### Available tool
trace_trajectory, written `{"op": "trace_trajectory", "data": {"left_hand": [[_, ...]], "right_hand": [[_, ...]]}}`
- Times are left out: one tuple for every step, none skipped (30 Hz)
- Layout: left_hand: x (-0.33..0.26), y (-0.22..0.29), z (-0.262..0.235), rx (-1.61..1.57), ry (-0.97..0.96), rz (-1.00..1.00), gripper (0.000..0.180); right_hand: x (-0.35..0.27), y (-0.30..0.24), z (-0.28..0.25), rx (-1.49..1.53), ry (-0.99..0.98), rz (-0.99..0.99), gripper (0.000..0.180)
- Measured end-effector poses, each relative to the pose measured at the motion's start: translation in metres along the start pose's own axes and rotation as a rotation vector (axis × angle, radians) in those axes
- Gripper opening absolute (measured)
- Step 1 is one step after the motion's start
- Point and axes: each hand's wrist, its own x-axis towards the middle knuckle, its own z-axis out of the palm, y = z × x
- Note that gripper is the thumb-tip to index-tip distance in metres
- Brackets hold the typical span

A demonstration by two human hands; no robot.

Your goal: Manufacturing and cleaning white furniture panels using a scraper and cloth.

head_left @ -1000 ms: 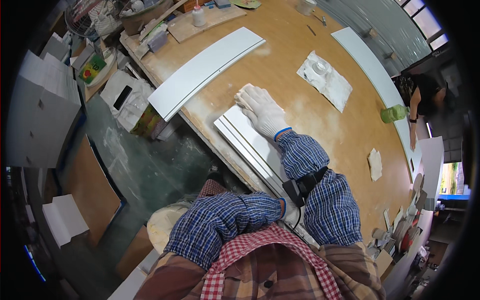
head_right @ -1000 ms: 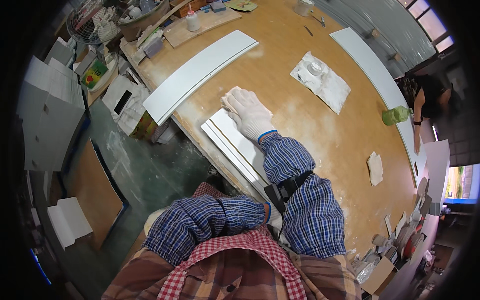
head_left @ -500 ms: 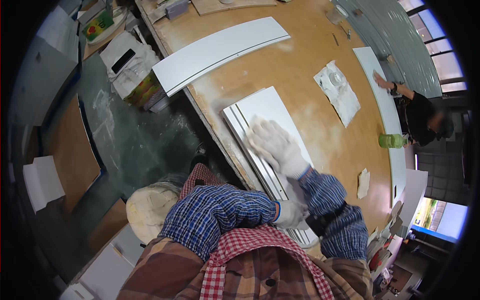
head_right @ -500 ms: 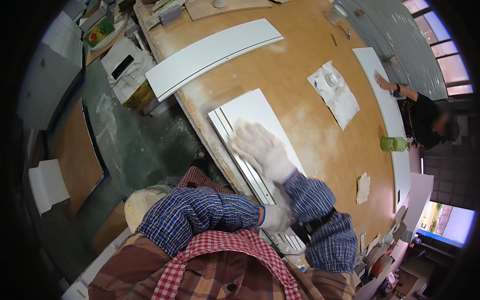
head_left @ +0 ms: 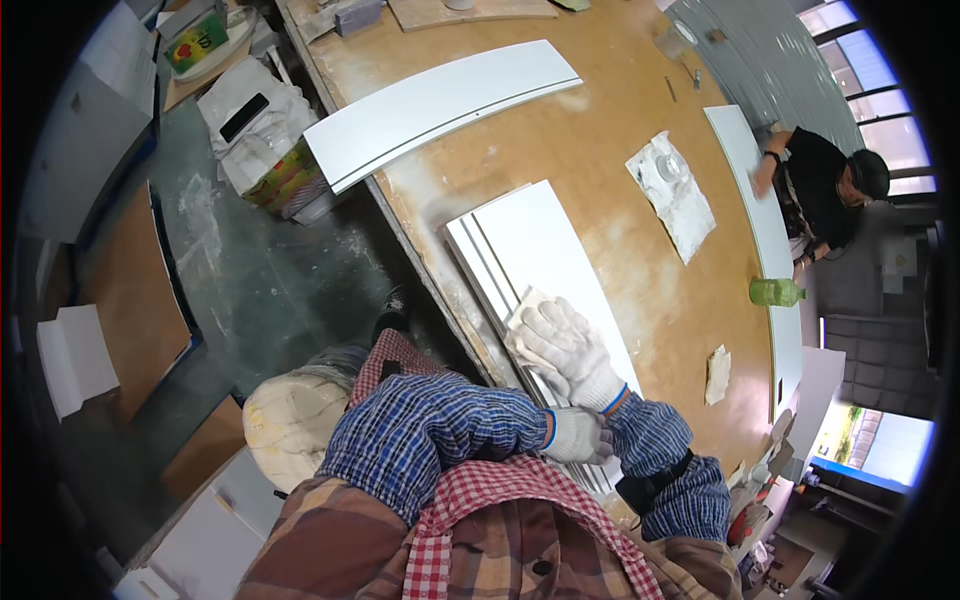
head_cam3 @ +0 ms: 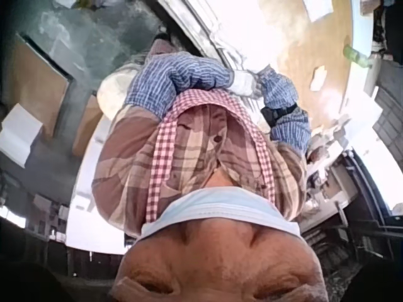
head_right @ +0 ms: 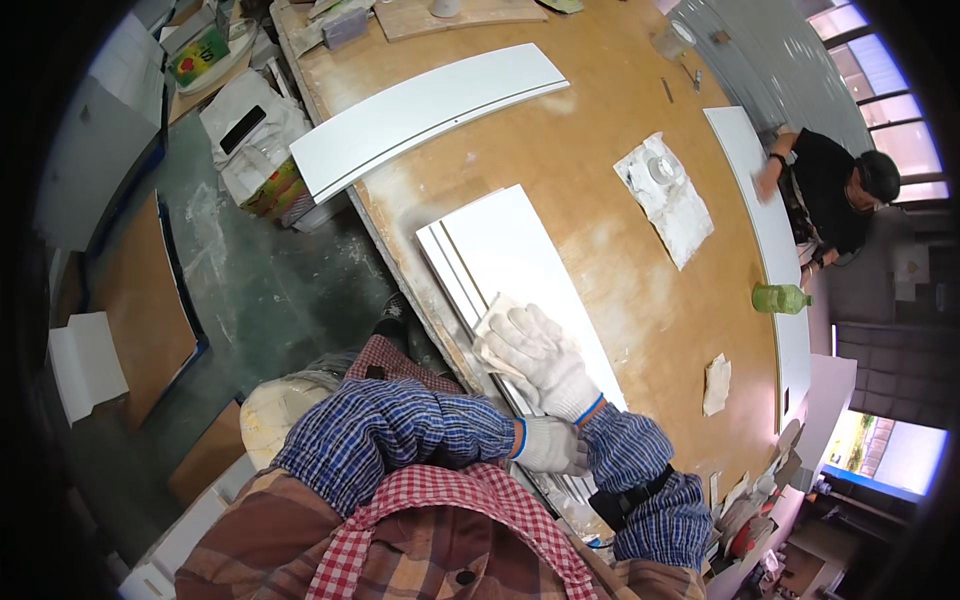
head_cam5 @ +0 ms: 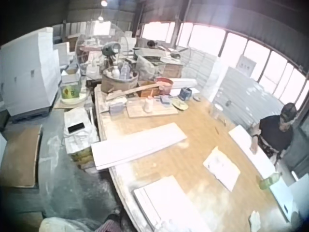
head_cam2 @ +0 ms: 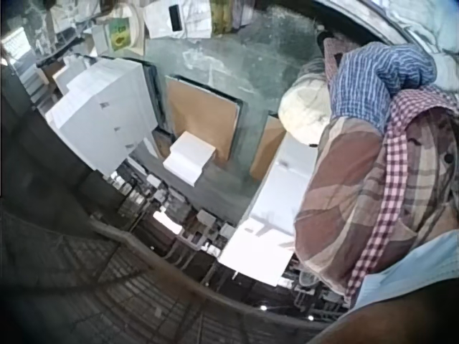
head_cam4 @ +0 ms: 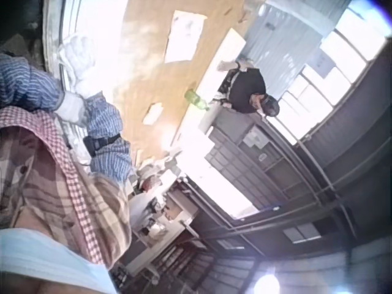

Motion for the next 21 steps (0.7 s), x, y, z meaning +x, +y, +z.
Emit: {"op": "trace_trajectory", "data": {"left_hand": [[0.001,0.000,0.000,0.014,-0.033,-0.025,0.033],[0.007,0.007,-0.018,-0.037,-0.298,-0.218,0.034],[-0.004,0.006,0.018,0.210,-0.448,-0.252,0.032],[-0.001,0.005,0.020,0.199,-0.457,-0.231,0.032],[0.000,0.003,0.018,0.185,-0.484,-0.219,0.033],[0.001,0.002,0.013,0.177,-0.509,-0.215,0.033],[0.006,0.001,0.011,0.164,-0.550,-0.184,0.034],[0.009,-0.001,0.007,0.151,-0.575,-0.174,0.034],[0.009,-0.004,0.001,0.137,-0.600,-0.158,0.035],[0.012,-0.007,-0.004,0.123,-0.624,-0.134,0.035],[0.010,-0.010,-0.010,0.111,-0.645,-0.130,0.036],[0.009,-0.012,-0.016,0.099,-0.667,-0.123,0.036],[0.009,-0.014,-0.021,0.087,-0.689,-0.112,0.037],[0.007,-0.014,-0.025,0.082,-0.707,-0.115,0.037],[0.004,-0.013,-0.028,0.077,-0.723,-0.119,0.038],[0.003,-0.010,-0.031,0.005,-0.407,-0.043,0.043],[-0.003,-0.010,-0.022,-0.014,-0.184,-0.034,0.044],[0.003,-0.007,-0.025,-0.042,-0.278,-0.077,0.045],[0.011,-0.003,-0.030,-0.070,-0.376,-0.115,0.045],[0.008,-0.004,-0.026,-0.071,-0.386,-0.107,0.045],[0.004,-0.006,-0.018,-0.090,-0.275,-0.067,0.049]], "right_hand": [[0.006,0.006,0.003,0.015,0.071,-0.015,0.045],[0.014,0.014,0.006,0.033,0.151,-0.015,0.044],[0.036,0.021,0.007,-0.015,0.268,-0.057,0.042],[0.056,0.034,0.010,-0.063,0.389,-0.069,0.039],[0.082,0.045,0.008,-0.019,0.443,-0.022,0.039],[0.107,0.054,0.005,0.026,0.497,0.014,0.039],[0.114,0.067,0.003,0.013,0.518,0.045,0.039],[0.125,0.075,0.004,0.001,0.535,0.119,0.040],[0.125,0.080,0.004,-0.016,0.551,0.198,0.041],[0.114,0.082,0.003,-0.027,0.555,0.220,0.041],[0.105,0.076,0.004,0.016,0.538,0.236,0.042],[0.092,0.069,0.006,0.059,0.521,0.254,0.043],[0.068,0.058,0.012,0.021,0.548,0.306,0.045],[0.039,0.047,0.017,0.042,0.497,0.343,0.049],[0.008,0.035,0.022,0.019,0.406,0.398,0.053],[-0.028,0.025,0.028,-0.006,0.388,0.409,0.055],[-0.057,0.012,0.024,0.002,0.345,0.428,0.057],[-0.077,0.005,0.020,0.008,0.304,0.459,0.058],[-0.083,0.004,0.018,-0.001,0.309,0.479,0.058],[-0.083,0.004,0.020,-0.010,0.280,0.503,0.059],[-0.079,0.002,0.017,-0.020,0.249,0.527,0.060]]}}
